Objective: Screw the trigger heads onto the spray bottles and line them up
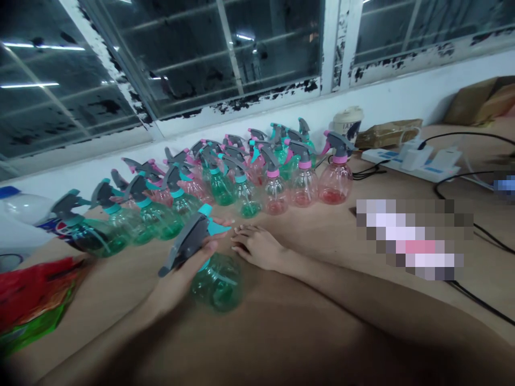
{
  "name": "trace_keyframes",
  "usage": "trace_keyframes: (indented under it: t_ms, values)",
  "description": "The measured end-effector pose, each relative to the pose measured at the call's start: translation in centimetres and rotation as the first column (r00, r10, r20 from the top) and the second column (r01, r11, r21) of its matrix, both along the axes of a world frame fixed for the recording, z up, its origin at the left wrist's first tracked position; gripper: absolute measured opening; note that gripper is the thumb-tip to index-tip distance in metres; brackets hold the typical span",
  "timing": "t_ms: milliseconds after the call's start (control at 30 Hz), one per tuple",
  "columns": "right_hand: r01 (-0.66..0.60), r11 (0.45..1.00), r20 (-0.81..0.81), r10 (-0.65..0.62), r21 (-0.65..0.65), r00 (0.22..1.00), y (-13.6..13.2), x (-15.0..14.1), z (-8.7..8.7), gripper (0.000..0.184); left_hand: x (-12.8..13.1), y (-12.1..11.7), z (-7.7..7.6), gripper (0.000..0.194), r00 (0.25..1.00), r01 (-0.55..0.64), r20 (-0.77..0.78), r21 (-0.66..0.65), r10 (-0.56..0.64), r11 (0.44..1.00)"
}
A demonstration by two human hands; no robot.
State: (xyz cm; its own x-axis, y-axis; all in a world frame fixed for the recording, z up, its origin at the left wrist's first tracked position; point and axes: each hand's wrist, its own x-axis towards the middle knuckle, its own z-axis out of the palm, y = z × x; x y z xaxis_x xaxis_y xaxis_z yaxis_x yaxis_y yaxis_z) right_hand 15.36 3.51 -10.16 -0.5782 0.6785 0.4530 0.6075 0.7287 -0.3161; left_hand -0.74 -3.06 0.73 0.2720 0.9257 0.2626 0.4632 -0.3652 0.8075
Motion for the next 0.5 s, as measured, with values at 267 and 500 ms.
trace_keyframes:
  t_ms: [267,500]
  values:
    - [0.026,1.0,0.006,-0.026,-0.005,1.0,-0.26,0.04,0.01,0.032,-0.31,-0.65,0.68,0.024,0.998,0.015,-0.068,0.057,-0.011,0.998]
    - [0.005,1.0,0.017,-0.005,-0.007,1.0,-0.27,0.15,-0.01,0.031,-0.59,-0.29,0.23,0.03,0.999,0.034,-0.044,0.044,-0.032,0.998]
